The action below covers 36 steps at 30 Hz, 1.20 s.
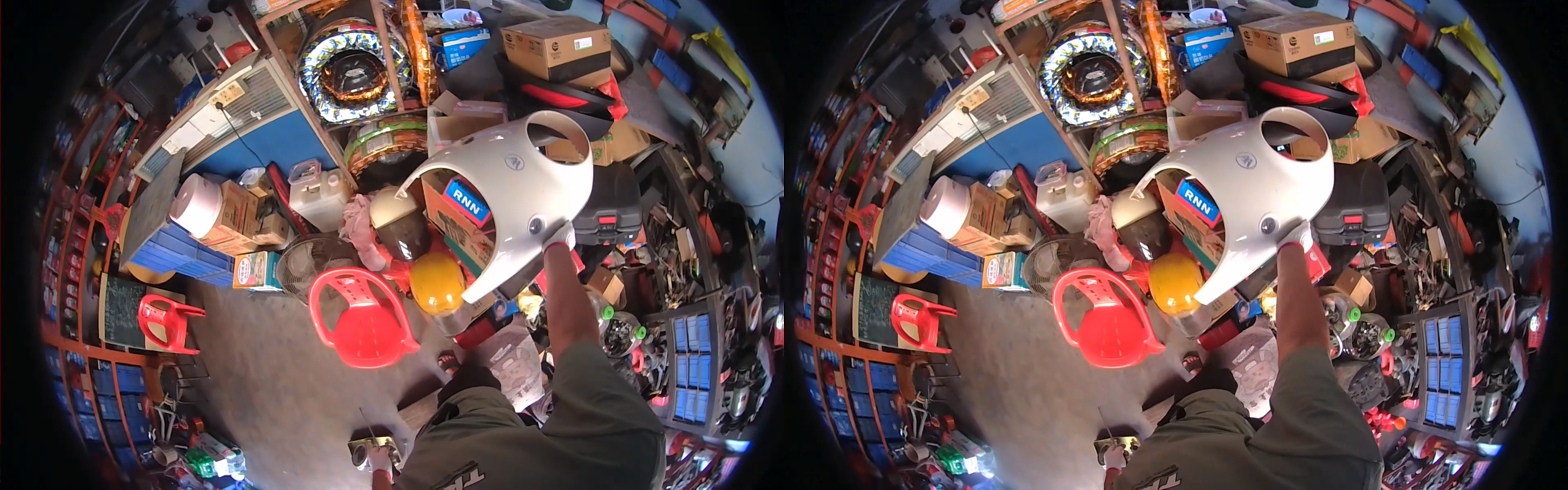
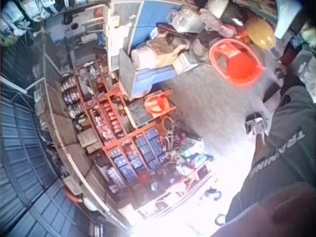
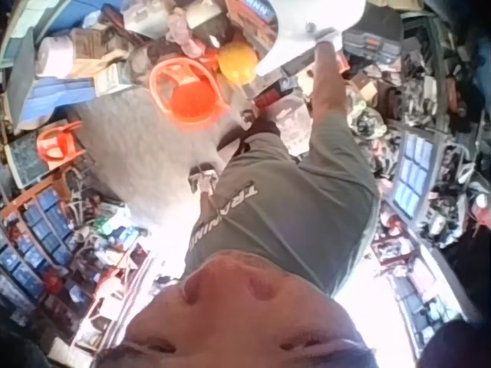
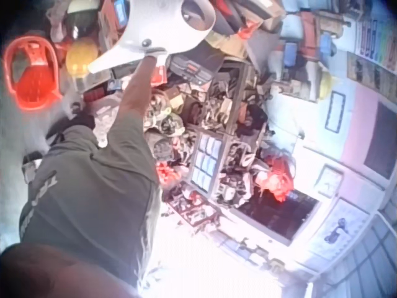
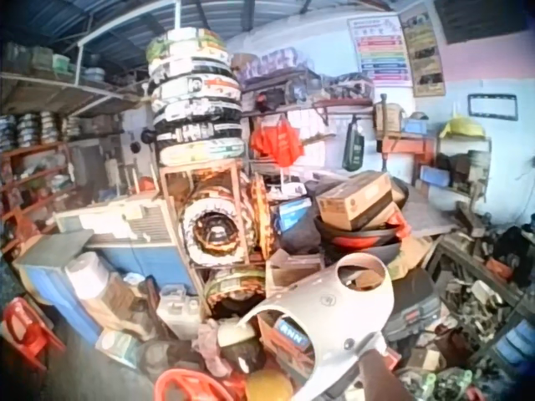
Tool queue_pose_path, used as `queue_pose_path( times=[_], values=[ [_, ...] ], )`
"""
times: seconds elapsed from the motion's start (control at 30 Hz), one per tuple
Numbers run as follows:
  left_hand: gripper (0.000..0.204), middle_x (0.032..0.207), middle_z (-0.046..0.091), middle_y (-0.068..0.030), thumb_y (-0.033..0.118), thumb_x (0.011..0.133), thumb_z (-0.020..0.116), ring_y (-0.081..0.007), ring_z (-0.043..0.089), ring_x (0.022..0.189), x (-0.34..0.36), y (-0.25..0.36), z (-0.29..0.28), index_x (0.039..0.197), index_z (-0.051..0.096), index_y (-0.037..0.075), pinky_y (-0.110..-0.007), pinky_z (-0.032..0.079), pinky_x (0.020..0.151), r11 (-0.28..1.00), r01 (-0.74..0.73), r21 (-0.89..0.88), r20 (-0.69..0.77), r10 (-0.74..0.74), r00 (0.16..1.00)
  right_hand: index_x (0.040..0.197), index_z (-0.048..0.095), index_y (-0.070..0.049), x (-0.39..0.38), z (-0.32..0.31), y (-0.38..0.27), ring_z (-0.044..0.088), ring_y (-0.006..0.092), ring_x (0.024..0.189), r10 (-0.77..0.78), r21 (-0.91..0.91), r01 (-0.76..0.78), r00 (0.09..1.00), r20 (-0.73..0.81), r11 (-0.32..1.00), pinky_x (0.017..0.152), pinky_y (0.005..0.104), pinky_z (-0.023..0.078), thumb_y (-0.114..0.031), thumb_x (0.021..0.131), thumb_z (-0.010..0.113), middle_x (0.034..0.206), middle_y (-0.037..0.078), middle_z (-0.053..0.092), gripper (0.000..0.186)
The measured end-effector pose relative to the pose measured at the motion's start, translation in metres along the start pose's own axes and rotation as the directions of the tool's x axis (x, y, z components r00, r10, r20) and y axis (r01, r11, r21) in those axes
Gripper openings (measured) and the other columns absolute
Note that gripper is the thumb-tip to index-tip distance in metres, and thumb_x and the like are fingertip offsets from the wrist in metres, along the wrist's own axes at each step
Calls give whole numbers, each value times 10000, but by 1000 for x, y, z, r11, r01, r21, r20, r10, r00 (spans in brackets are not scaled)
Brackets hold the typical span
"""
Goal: The person handles a headlight unit and a plastic body panel, using a screwdriver to tighten components and an impact driver to secure parts while working on a scooter. They move between the disassembled parts on the ground and the scooter frame, using both hands to align and fasten the pieces.
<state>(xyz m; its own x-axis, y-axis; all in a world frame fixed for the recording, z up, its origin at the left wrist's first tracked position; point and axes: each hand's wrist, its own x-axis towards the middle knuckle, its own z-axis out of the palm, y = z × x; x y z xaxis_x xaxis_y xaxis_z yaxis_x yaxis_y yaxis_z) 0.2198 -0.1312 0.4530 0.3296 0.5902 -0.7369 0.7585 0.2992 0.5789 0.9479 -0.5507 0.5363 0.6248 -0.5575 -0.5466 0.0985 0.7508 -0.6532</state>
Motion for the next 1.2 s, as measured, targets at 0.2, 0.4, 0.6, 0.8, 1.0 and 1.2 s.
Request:
queue_pose_path(
  times=[0.2,0.4,0.6,0.8,1.0,1.2],
  values=[
    [212,730,621,-79,93,841,534,-170,590,580,21,-19,-6,944,658,-45,-319,483,505,989,108,-105,30,-105,994,727,576,-243,-13,-28,18,584,68,603,237,-62,-232,965,108,971,520,211,445,-416,1037,484,634,-116,572,366],
    [172,658,612,-61,145,884,557,-161,577,530,12,21,22,916,679,28,-319,473,499,984,133,-114,47,-129,991,943,635,-256,-34,-49,5,620,154,769,263,-280,-246,964,25,928,717,397,508,-500,1005,524,877,-49,673,275],
    [207,696,638,-69,124,887,550,-167,594,560,20,55,24,938,712,7,-319,488,528,999,-22,30,3,22,1000,1151,619,-207,-35,-52,0,628,218,987,399,-248,-356,905,148,901,894,452,501,-521,1004,535,1070,0,680,357],
    [191,686,625,-61,116,901,546,-153,589,559,23,54,19,946,695,5,-305,484,517,990,58,-129,56,-51,997,1271,597,-130,-68,-53,-1,610,266,1155,398,-92,-389,866,303,916,1007,492,479,-429,1049,479,1274,50,646,390],
    [162,681,615,-45,124,898,559,-154,582,529,10,66,28,921,683,22,-311,465,469,998,48,-34,25,-47,999,1332,566,-33,-87,-53,-2,580,288,1236,243,135,-347,839,487,928,1088,446,454,-246,1062,463,1330,110,627,359],
    [166,674,615,-48,125,892,559,-156,574,533,10,73,30,899,685,18,-313,462,474,993,101,-56,39,-99,994,1267,554,-90,-138,-46,4,615,249,1123,201,23,-249,829,521,968,977,446,498,-250,1041,555,1217,96,649,276]
  ],
)
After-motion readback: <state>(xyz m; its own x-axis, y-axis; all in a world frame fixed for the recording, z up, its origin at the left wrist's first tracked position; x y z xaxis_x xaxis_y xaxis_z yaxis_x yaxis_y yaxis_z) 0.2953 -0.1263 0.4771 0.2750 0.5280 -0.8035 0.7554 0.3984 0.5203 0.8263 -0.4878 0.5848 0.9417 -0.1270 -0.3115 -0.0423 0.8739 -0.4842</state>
